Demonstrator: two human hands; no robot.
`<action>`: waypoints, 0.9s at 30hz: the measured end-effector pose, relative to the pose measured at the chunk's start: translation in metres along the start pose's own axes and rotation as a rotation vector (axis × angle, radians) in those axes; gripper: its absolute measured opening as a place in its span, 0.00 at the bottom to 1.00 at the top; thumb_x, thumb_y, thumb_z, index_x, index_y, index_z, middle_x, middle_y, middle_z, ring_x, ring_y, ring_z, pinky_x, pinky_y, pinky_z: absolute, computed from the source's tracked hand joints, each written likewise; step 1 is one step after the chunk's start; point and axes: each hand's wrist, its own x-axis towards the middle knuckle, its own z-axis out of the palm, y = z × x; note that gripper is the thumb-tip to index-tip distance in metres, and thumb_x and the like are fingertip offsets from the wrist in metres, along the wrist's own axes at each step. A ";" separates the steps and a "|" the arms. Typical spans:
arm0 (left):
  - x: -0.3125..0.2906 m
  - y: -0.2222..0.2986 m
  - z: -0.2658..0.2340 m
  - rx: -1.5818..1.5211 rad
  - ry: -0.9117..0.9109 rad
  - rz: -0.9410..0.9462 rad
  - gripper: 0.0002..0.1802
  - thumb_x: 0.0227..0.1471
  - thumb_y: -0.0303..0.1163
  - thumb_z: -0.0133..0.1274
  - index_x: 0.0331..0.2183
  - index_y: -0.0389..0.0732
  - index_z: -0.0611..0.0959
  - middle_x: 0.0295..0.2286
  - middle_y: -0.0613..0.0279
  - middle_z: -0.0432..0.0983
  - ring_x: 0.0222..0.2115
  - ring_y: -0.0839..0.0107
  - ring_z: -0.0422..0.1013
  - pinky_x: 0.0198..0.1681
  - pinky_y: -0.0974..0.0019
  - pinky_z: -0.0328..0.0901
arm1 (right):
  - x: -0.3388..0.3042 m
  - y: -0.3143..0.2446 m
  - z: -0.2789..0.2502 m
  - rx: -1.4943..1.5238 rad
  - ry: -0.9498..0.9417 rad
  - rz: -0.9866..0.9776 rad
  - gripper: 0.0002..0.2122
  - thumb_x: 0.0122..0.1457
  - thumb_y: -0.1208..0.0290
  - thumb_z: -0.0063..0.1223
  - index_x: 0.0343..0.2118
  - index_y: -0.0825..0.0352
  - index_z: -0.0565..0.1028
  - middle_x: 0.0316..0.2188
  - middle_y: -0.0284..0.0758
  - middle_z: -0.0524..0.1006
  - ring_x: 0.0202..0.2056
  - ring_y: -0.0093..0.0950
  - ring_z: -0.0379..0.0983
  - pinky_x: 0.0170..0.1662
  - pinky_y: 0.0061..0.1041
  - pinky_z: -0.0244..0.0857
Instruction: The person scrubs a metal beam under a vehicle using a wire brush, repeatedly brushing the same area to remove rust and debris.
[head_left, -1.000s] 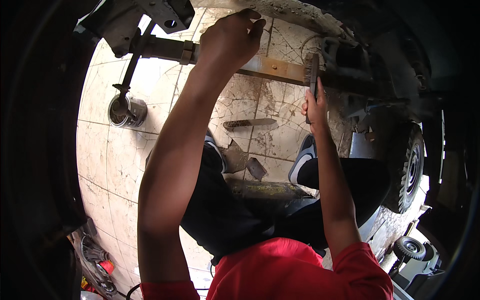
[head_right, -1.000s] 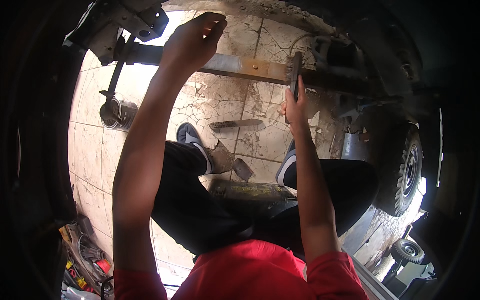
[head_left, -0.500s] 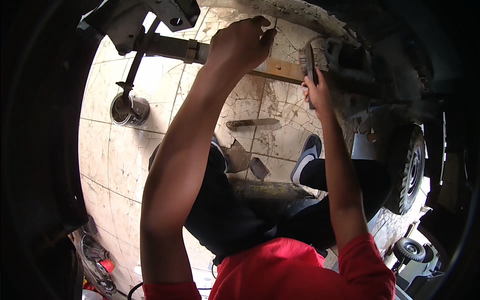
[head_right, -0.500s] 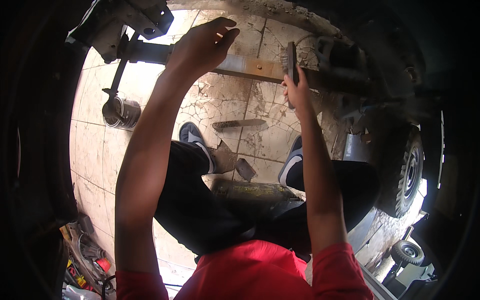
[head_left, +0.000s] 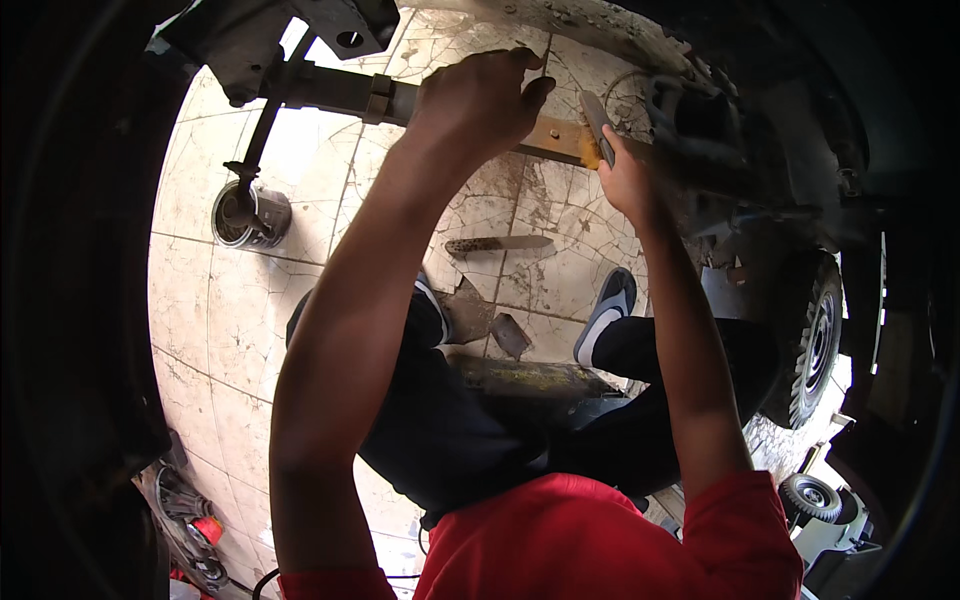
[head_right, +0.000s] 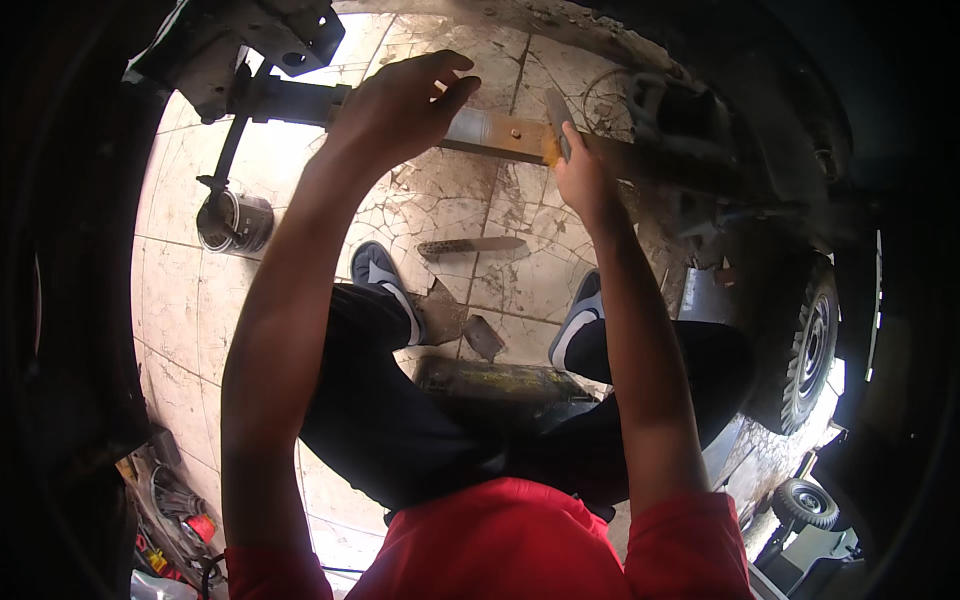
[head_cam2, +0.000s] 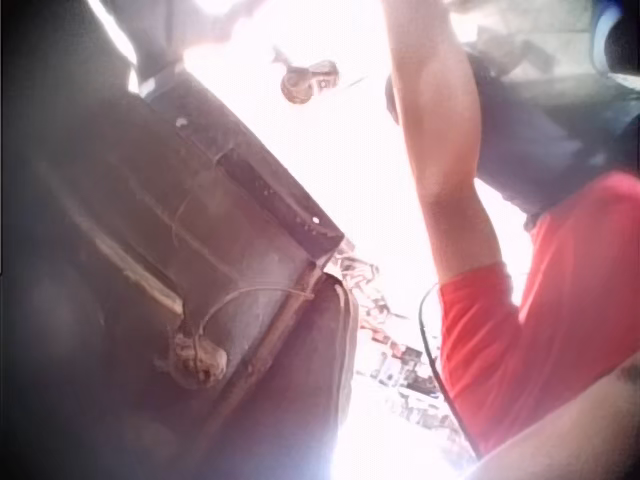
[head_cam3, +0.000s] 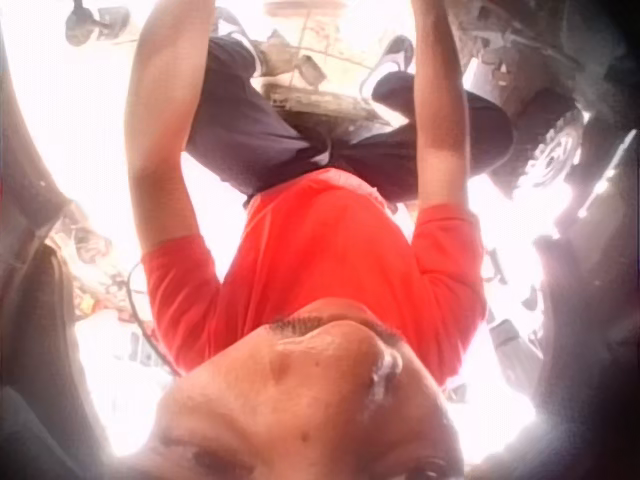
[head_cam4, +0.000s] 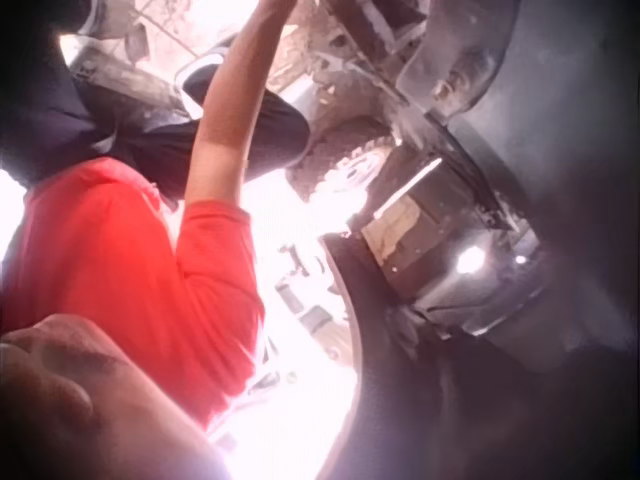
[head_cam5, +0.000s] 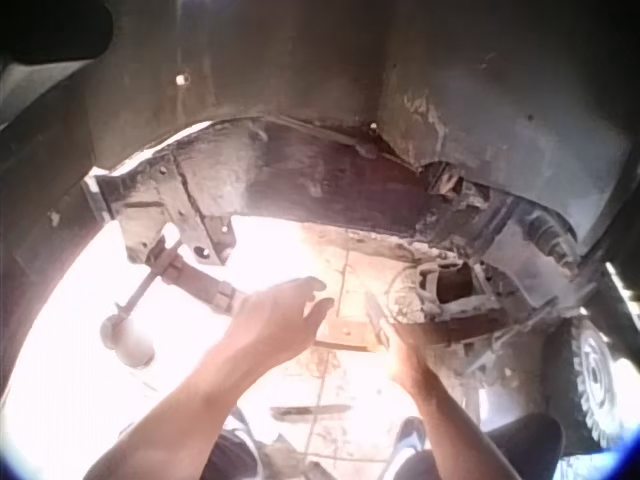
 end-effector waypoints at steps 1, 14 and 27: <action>0.001 0.000 -0.001 -0.021 -0.017 -0.010 0.21 0.60 0.48 0.49 0.50 0.48 0.78 0.41 0.59 0.81 0.39 0.63 0.78 0.43 0.59 0.71 | -0.007 0.006 0.001 0.023 0.030 -0.025 0.28 0.60 0.66 0.50 0.65 0.52 0.59 0.42 0.55 0.76 0.44 0.51 0.74 0.48 0.42 0.67; 0.002 0.011 -0.002 0.017 0.007 0.029 0.21 0.60 0.49 0.49 0.50 0.49 0.79 0.42 0.59 0.80 0.41 0.60 0.77 0.46 0.57 0.70 | -0.013 0.024 -0.010 0.266 0.213 -0.143 0.28 0.61 0.67 0.51 0.65 0.52 0.60 0.51 0.52 0.72 0.52 0.47 0.70 0.56 0.36 0.63; -0.005 -0.001 -0.002 0.063 -0.032 0.021 0.21 0.60 0.49 0.48 0.49 0.49 0.79 0.41 0.58 0.80 0.42 0.58 0.76 0.47 0.57 0.69 | 0.015 0.002 0.014 0.024 0.028 -0.090 0.29 0.58 0.66 0.52 0.64 0.49 0.61 0.43 0.55 0.76 0.43 0.50 0.74 0.48 0.40 0.67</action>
